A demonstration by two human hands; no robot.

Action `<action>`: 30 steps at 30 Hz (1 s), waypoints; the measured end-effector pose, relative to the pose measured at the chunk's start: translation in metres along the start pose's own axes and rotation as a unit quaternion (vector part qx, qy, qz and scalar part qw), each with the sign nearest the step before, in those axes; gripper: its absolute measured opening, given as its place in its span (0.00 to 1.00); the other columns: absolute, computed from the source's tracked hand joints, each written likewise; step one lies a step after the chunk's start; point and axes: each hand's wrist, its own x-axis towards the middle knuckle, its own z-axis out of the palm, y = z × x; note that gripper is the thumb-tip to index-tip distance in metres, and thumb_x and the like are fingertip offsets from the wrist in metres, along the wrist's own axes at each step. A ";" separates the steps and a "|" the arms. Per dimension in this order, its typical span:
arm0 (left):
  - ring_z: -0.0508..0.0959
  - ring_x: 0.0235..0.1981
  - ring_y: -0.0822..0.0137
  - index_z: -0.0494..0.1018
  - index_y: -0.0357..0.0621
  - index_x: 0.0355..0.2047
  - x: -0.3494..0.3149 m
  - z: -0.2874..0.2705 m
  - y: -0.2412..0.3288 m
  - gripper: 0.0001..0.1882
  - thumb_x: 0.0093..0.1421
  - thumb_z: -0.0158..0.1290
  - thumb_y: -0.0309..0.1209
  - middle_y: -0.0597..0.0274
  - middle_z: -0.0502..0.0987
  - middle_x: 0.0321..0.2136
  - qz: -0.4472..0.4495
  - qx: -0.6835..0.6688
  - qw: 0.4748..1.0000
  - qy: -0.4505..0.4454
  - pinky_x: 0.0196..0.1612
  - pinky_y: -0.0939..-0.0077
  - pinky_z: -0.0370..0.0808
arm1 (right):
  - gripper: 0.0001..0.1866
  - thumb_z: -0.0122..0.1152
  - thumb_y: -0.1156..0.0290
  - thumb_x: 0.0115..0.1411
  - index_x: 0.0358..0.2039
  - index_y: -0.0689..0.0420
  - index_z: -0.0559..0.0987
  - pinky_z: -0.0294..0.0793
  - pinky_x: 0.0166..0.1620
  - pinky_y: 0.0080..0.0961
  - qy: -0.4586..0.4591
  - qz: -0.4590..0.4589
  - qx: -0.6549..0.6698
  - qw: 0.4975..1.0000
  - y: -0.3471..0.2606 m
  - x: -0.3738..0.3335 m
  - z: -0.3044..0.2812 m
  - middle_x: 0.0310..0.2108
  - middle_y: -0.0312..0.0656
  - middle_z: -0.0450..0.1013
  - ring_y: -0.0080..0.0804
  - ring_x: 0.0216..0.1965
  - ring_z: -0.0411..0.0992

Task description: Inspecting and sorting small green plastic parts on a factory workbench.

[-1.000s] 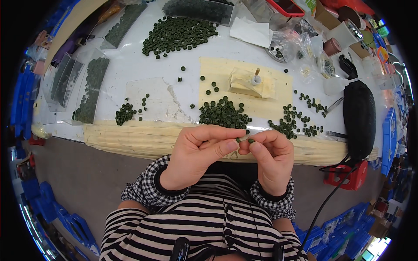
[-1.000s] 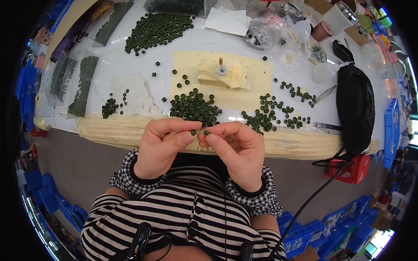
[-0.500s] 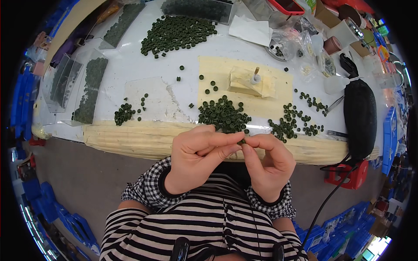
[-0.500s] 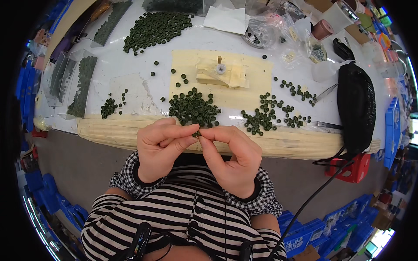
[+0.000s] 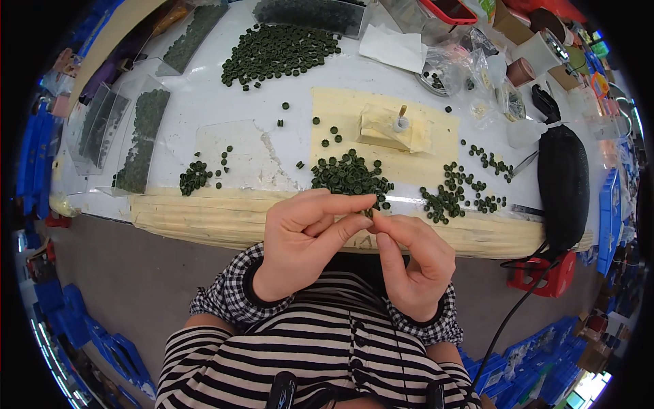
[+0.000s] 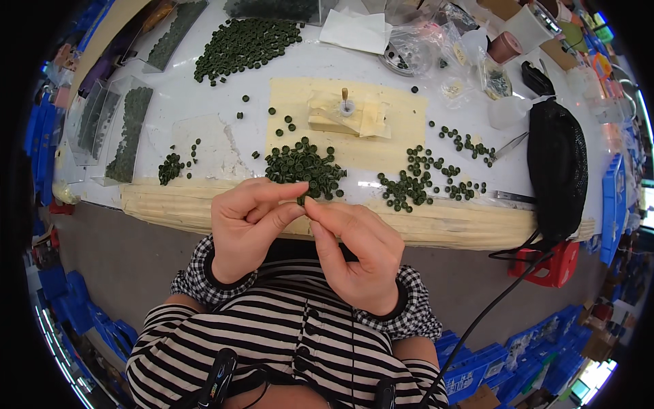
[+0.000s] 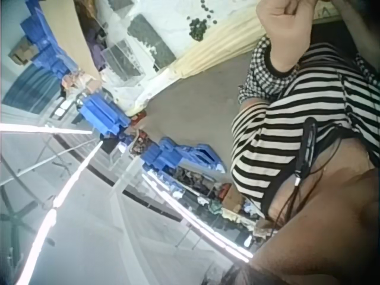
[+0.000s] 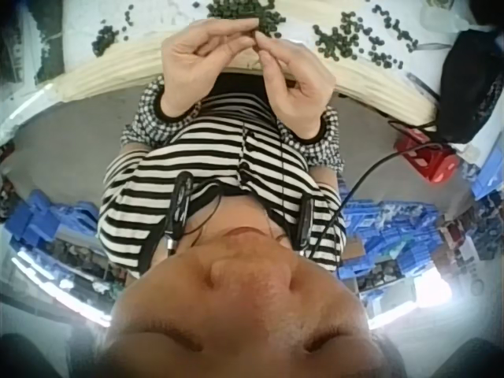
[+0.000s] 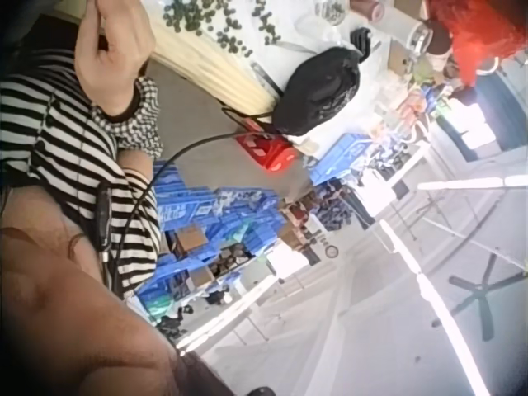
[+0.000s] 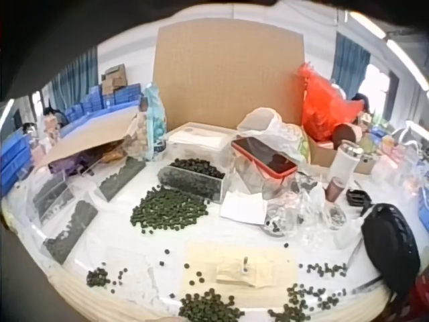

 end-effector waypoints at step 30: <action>0.64 0.15 0.76 0.80 0.41 0.36 0.010 -0.009 -0.002 0.12 0.50 0.60 0.19 0.66 0.70 0.14 0.129 0.114 0.984 -0.045 0.17 0.82 0.59 | 0.16 0.61 0.86 0.50 0.40 0.62 0.80 0.72 0.30 0.19 -0.015 -0.051 -0.040 0.998 0.006 0.003 -0.004 0.30 0.45 0.75 0.31 0.28 0.73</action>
